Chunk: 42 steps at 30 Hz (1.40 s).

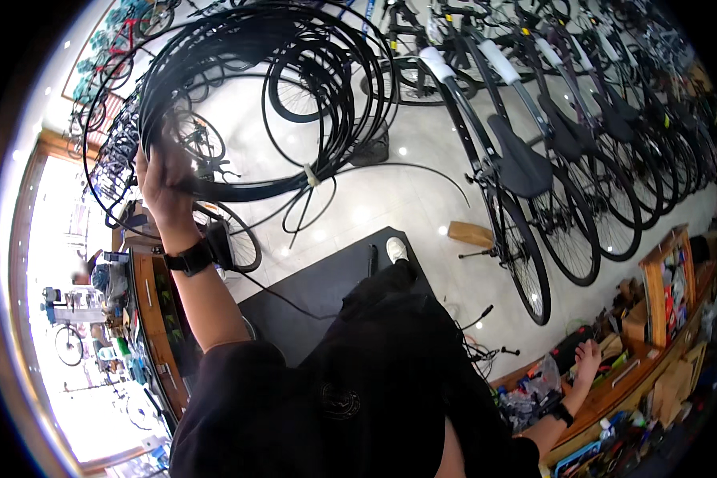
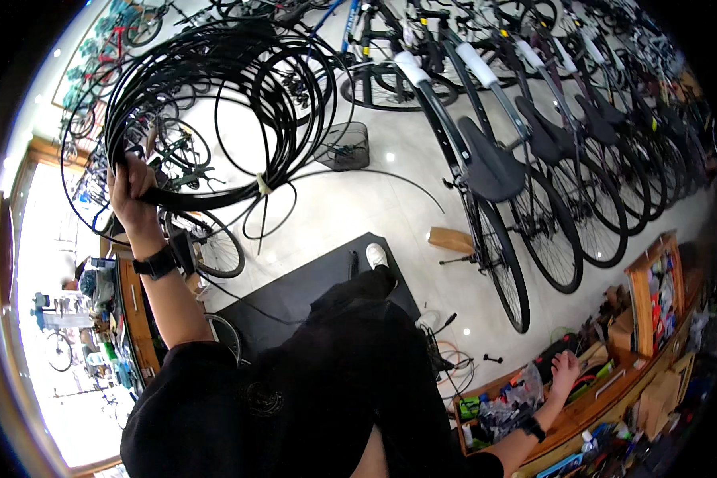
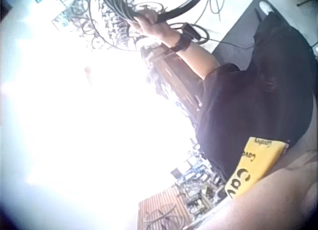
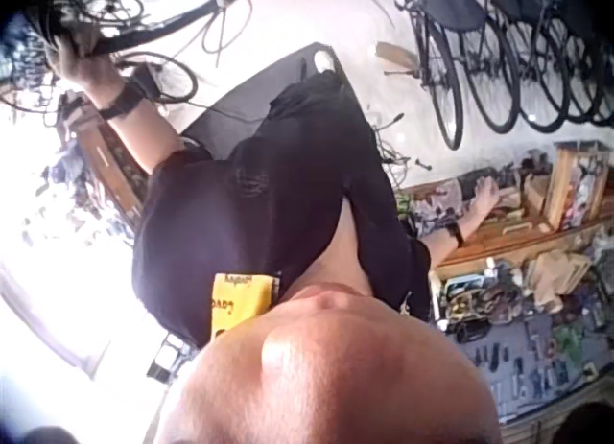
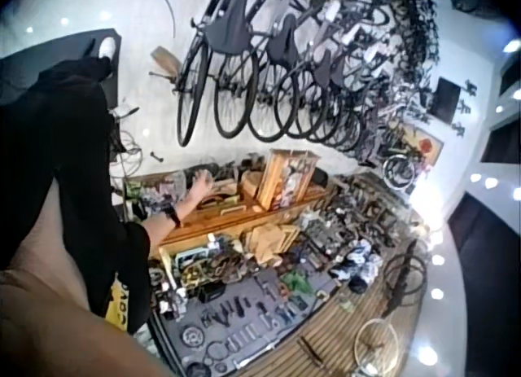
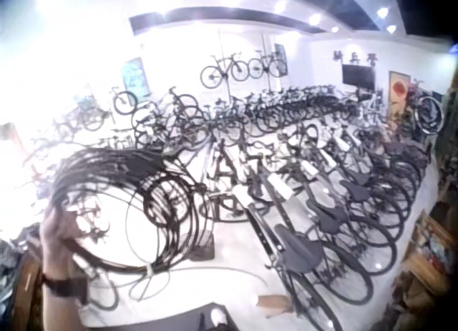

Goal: The person sits on the floor in a bicycle shop and works on the rear derailleur of a blue bicycle. They retrieve a coiled black cable from a workbench, cut a section of it, and prepare the ends by hand, likely for brake or gear cable replacement.

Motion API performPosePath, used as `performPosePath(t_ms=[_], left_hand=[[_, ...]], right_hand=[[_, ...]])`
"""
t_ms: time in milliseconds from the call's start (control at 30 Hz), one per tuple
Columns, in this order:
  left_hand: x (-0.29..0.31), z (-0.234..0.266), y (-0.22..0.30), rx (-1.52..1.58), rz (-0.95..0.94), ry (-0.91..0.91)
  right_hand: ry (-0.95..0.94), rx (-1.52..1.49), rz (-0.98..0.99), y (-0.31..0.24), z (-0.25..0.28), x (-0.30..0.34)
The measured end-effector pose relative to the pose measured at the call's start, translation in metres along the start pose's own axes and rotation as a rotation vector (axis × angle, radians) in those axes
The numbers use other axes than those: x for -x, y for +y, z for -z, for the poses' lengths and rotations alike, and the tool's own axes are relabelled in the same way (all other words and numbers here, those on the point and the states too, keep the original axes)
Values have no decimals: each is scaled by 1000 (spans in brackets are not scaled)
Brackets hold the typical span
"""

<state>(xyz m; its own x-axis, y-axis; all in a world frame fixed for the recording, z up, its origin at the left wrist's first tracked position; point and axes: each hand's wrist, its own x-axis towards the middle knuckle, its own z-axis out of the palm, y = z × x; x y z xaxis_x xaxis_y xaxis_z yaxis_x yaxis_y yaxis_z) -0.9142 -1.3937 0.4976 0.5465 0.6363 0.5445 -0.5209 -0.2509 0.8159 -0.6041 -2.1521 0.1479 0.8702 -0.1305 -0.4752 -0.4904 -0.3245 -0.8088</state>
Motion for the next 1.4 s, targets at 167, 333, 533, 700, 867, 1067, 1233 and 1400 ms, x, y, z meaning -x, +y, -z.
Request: performPosePath(t_ms=[167, 333, 533, 700, 867, 1067, 1233, 1400], left_hand=[[9, 90, -39, 157, -61, 81], [33, 165, -49, 258, -52, 106], [21, 190, -18, 112, -134, 174], [16, 227, 20, -190, -274, 359], [-13, 274, -16, -426, -349, 659], [-149, 375, -111, -442, -225, 641], [-309, 480, -159, -528, -173, 634], [-437, 622, -228, -195, -236, 704]], right_hand=[[-648, 83, 260, -198, -200, 110], [-1238, 211, 258, -274, -413, 139], [-1636, 31, -177, -292, -635, 181], [-1853, -300, -396, -376, -776, 243], [-1762, -529, -251, -424, -906, 270], [-1405, -747, -4, -520, -1048, 233], [-1332, -895, 374, -621, -1121, 182], [-1185, -814, 628, -687, -1166, 195]])
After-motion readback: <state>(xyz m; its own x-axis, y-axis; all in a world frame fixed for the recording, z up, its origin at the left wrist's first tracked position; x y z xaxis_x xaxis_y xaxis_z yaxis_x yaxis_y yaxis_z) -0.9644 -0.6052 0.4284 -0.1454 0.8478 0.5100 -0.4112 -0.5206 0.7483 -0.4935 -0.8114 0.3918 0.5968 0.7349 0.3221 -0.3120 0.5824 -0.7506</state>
